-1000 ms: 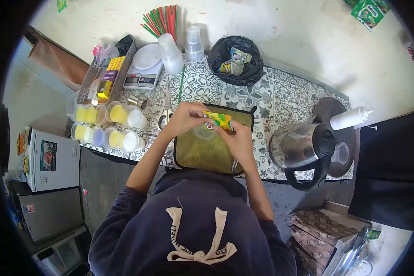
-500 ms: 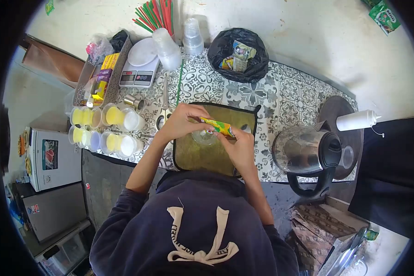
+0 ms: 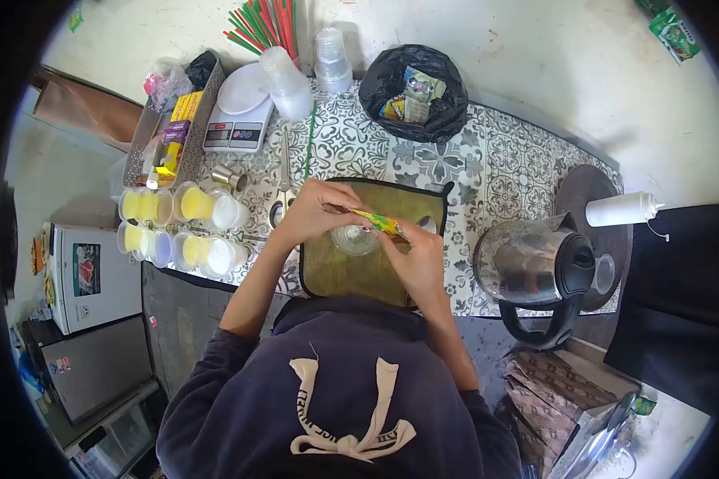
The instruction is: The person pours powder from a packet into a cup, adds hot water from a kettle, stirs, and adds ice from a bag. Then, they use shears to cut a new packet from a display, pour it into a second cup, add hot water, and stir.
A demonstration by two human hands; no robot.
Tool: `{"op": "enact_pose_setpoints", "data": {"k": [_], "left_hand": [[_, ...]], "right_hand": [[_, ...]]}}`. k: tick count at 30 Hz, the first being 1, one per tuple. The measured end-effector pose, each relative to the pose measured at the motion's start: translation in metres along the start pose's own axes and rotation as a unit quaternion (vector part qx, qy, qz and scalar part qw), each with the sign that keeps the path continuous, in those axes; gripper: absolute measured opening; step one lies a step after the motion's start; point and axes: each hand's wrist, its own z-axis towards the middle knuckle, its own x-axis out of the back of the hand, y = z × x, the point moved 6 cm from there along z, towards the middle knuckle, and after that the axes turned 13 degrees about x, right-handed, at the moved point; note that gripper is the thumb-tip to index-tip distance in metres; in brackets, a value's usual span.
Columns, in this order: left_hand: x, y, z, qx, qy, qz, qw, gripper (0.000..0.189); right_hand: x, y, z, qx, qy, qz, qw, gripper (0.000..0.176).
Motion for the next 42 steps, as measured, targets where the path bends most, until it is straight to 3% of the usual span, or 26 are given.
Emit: {"op": "enact_pose_setpoints", "data": {"k": [17, 42], "left_hand": [[-0.008, 0.006, -0.002, -0.043, 0.006, 0.006, 0.999, 0.017], [0.006, 0.002, -0.016, 0.001, 0.037, 0.007, 0.999, 0.014]], "right_hand": [[0.009, -0.013, -0.006, -0.011, 0.035, 0.008, 0.999, 0.017], [-0.009, -0.011, -0.005, 0.012, 0.016, 0.016, 1.000, 0.018]]}}
